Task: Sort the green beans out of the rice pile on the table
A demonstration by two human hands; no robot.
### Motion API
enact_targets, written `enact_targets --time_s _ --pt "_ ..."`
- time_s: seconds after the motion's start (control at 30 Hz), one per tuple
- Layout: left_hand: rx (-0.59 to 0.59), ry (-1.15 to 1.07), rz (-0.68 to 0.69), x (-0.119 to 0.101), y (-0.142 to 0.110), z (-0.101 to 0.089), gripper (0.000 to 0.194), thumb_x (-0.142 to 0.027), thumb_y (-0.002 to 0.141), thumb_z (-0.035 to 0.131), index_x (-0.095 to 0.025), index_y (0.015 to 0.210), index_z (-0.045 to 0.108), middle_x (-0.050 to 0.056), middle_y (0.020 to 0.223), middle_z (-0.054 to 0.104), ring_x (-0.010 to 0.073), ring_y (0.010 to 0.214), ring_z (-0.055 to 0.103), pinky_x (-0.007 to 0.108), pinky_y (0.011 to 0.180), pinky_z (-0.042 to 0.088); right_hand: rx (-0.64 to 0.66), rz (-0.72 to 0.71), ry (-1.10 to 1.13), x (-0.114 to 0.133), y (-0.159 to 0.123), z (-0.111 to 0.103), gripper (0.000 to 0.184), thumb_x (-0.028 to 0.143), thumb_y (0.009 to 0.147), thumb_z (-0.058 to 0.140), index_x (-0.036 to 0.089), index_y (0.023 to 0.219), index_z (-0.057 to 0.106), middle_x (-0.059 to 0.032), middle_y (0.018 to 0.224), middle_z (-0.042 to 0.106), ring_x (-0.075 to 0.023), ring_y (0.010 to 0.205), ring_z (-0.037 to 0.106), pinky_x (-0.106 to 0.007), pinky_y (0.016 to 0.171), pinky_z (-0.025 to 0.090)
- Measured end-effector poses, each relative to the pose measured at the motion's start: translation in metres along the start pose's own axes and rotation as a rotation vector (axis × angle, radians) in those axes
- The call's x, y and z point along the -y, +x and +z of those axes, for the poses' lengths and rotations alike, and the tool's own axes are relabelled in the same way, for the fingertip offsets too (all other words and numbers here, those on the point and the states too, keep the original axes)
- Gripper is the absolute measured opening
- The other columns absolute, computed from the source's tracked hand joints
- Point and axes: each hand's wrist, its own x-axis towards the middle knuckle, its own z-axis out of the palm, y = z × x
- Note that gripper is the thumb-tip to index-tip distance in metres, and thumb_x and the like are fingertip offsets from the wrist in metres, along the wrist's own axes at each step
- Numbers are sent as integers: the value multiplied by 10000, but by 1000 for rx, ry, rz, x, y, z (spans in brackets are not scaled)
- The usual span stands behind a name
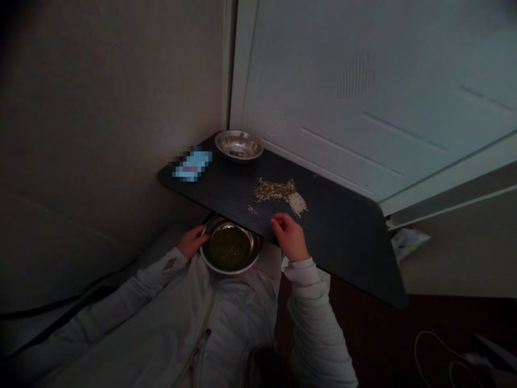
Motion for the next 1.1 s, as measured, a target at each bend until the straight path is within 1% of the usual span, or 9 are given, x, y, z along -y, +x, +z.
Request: enact_targets --time_s 0.23,0.37,0.43,0.5,0.57,0.63,0.73,0.93,1.1 --pt "2 3 1 -4 -2 -1 383 -315 618 422 -150 938 549 -8 854 602 163 807 521 252 739 382 141 -78 -31 4 5 5 231 367 697 418 192 803 526 10 610 519 -99 538 473 -222 525 374" --pt "2 0 10 -2 -2 -1 399 -319 613 426 -143 951 544 -1 862 601 165 802 522 254 738 383 230 -95 11 10 2 10 245 378 702 415 193 821 522 15 612 520 -95 536 467 -219 520 371" --pt "1 13 -1 -2 -1 -1 394 -320 611 425 -138 938 548 2 844 603 167 793 523 259 732 385 246 -93 43 12 1 12 247 379 700 420 189 822 520 14 613 517 -95 540 467 -218 518 372" --pt "5 11 -5 -2 -1 0 387 -317 612 421 -137 929 550 2 834 602 165 788 522 260 729 387 201 -75 72 12 2 12 249 379 695 426 182 817 517 11 611 510 -94 536 466 -215 512 373" --pt "5 -4 -1 0 -1 1 380 -306 612 415 -137 925 549 0 830 598 158 784 521 254 724 389 114 -50 95 10 5 12 250 378 691 430 174 811 511 8 609 504 -93 525 460 -213 500 371" --pt "-20 -12 4 2 -1 1 372 -291 611 409 -136 920 547 -2 828 594 149 775 518 245 717 391 23 -31 102 8 9 12 249 376 688 430 169 804 507 4 614 504 -91 513 456 -213 490 369" --pt "-76 -1 1 3 -1 1 367 -274 608 396 -129 911 543 -1 810 591 139 754 512 235 700 392 -46 -28 71 5 15 14 239 366 684 431 168 791 508 1 611 511 -93 508 460 -217 497 367" --pt "-122 93 -26 -3 -3 -1 333 -276 606 392 -133 862 549 -7 765 582 134 726 505 224 669 383 -60 -66 -7 10 26 25 219 348 691 418 171 772 518 1 600 524 -102 528 477 -227 532 364" --pt "-133 60 -5 -3 -4 -1 311 -275 613 390 -138 846 541 -13 737 575 127 705 507 217 661 382 42 -114 2 16 30 34 218 347 690 418 176 773 525 6 594 520 -103 543 476 -228 540 363"
